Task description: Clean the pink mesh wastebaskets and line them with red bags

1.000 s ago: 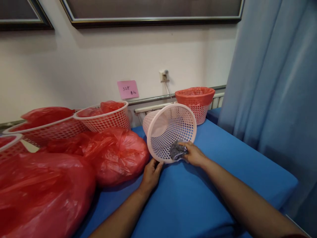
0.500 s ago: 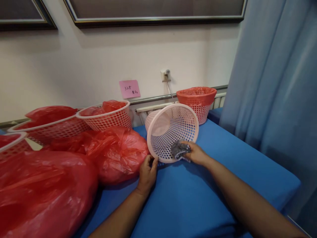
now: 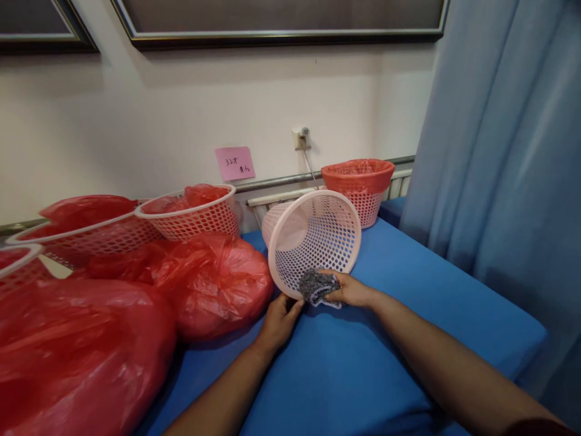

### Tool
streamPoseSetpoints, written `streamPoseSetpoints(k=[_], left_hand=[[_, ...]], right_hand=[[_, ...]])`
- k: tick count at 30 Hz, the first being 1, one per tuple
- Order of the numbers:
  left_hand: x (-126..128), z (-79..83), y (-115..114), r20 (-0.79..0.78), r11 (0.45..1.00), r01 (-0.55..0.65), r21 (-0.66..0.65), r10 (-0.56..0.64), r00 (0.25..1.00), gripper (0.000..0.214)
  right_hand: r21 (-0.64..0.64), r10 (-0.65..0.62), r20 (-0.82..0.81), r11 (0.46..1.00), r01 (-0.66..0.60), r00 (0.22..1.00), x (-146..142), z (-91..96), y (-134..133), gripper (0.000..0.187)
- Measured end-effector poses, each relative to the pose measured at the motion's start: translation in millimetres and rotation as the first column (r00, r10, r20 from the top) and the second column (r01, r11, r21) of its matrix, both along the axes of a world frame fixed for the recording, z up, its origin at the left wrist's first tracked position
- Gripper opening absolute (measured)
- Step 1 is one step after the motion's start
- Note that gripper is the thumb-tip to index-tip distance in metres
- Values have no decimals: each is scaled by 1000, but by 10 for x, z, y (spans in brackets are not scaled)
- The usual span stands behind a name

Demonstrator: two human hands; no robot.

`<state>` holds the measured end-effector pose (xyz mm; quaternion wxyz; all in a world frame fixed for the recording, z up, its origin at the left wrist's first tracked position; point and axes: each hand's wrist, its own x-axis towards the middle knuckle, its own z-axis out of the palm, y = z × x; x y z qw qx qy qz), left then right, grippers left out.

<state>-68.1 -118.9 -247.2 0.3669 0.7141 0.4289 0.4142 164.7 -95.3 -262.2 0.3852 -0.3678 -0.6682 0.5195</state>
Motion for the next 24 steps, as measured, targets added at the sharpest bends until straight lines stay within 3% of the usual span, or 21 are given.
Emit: streamPoseSetpoints(k=[1, 3, 6, 8, 9, 11, 13, 15, 17, 18, 19, 22, 23, 24], left_hand=[[-2, -3, -2, -17, 1000, 14, -3, -14, 1000, 29], [-8, 19, -19, -32, 1000, -13, 20, 14, 999, 28], [-7, 98, -56, -18, 992, -102, 78, 104, 994, 27], [5, 148, -74, -22, 985, -135, 109, 138, 990, 23], [13, 165, -79, -27, 981, -146, 124, 151, 988, 22], [23, 183, -85, -33, 976, -158, 152, 165, 986, 22], [18, 183, -88, -24, 970, -174, 169, 181, 983, 22], [-5, 178, -91, -6, 964, -205, 171, 209, 978, 22], [-37, 179, -93, 15, 955, -243, 171, 244, 970, 24], [-50, 182, -93, 25, 952, -256, 169, 256, 966, 24], [-60, 187, -92, 34, 949, -267, 168, 265, 964, 25], [-60, 209, -84, 48, 943, -287, 171, 282, 958, 26], [-53, 215, -81, 52, 942, -285, 175, 280, 959, 26], [-43, 217, -78, 58, 942, -282, 179, 276, 959, 26]], right_hand=[[38, -31, 39, 999, 30, 999, 44, 18, 3, 67], [192, -270, 201, 954, 232, 942, 195, 100, 2, 63], [412, -663, 335, 742, 529, 670, 479, 255, 0, 65], [437, -749, 361, 663, 608, 556, 598, 310, 1, 68], [423, -744, 376, 668, 612, 552, 611, 309, 0, 67], [379, -675, 416, 738, 558, 610, 537, 254, -7, 63], [298, -513, 407, 856, 422, 756, 371, 158, -20, 59], [193, -267, 300, 957, 216, 916, 212, 84, -33, 61], [149, -124, 201, 984, 95, 972, 153, 82, -43, 63], [165, -167, 220, 977, 133, 961, 172, 114, -47, 63], [211, -287, 284, 949, 233, 915, 222, 163, -51, 63], [387, -664, 442, 748, 539, 603, 438, 343, -70, 64], [403, -708, 462, 704, 585, 533, 490, 387, -78, 65], [390, -716, 477, 693, 607, 510, 515, 412, -87, 65]])
